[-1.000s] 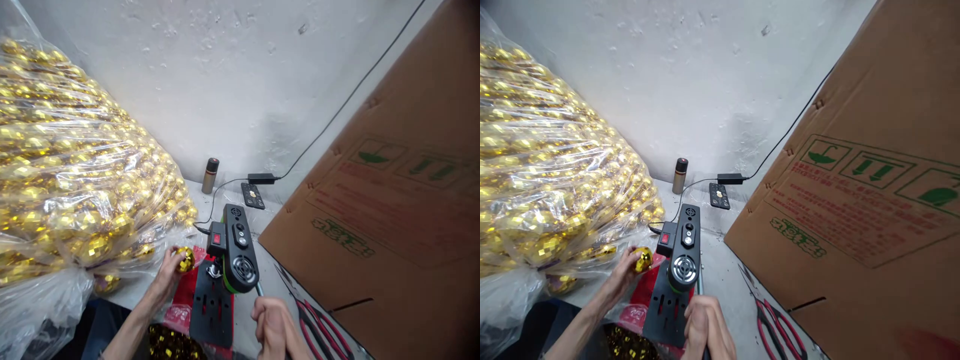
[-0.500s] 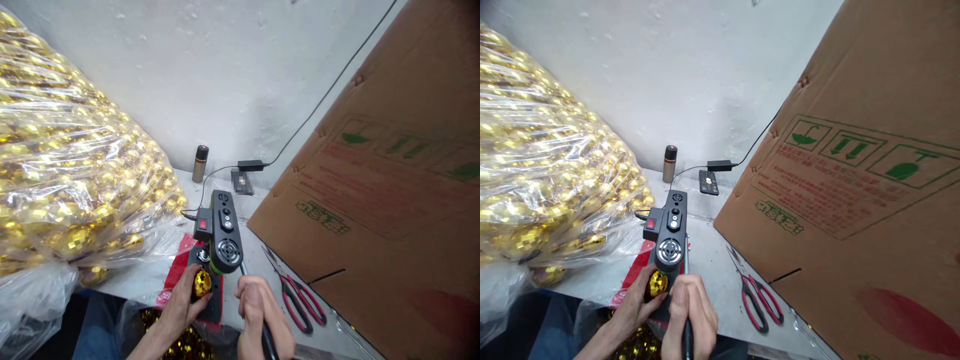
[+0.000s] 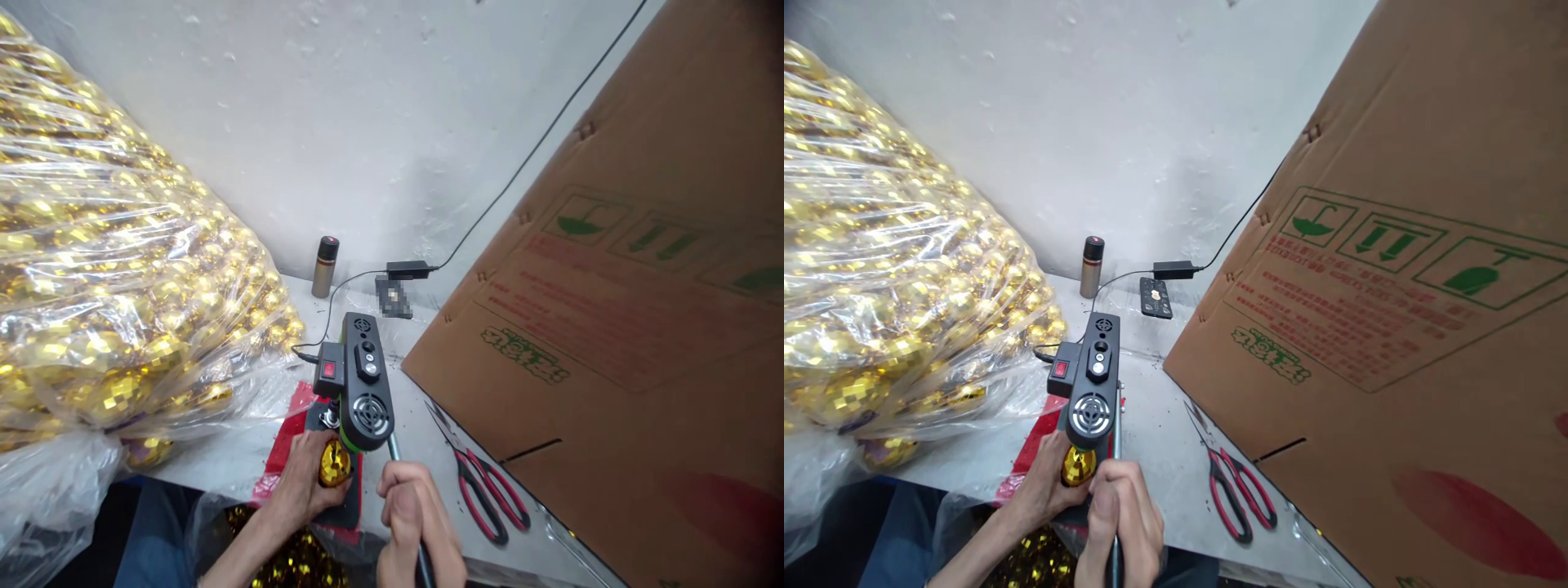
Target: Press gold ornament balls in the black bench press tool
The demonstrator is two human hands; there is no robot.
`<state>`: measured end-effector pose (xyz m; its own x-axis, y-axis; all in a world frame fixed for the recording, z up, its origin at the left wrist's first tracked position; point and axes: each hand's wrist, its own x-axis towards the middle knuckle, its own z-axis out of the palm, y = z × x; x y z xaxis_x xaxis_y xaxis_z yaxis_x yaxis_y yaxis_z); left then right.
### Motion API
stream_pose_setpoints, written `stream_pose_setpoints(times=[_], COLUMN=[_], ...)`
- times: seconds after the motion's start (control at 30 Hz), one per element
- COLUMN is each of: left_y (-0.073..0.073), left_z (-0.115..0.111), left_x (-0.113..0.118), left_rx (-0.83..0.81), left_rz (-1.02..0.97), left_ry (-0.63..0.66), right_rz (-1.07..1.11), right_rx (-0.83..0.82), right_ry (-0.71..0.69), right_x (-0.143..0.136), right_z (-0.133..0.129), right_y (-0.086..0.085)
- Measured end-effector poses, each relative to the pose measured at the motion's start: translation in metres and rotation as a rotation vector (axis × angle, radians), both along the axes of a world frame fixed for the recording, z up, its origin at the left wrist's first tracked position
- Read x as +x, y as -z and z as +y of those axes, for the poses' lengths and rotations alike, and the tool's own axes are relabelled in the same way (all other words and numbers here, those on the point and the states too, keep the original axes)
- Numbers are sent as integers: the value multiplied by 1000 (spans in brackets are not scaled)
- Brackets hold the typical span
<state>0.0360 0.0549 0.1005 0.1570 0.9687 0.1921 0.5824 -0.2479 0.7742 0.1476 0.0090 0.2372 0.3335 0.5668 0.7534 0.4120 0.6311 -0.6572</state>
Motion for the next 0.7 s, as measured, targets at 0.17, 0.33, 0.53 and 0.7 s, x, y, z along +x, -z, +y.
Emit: stream_pose_setpoints(times=[0.17, 0.33, 0.53, 0.7], left_y=[6, 8, 3, -6], left_z=[0, 0, -1, -2], left_x=[-1, 0, 0, -1], left_rx=[11, 16, 0, -28], left_rz=[10, 16, 17, 2], left_ry=[25, 10, 12, 23], right_rz=[-24, -40, -43, -43], right_rx=[71, 163, 141, 192], right_ry=[94, 129, 142, 131], right_x=[-1, -2, -3, -3], right_z=[5, 11, 11, 11], right_y=[29, 37, 40, 42])
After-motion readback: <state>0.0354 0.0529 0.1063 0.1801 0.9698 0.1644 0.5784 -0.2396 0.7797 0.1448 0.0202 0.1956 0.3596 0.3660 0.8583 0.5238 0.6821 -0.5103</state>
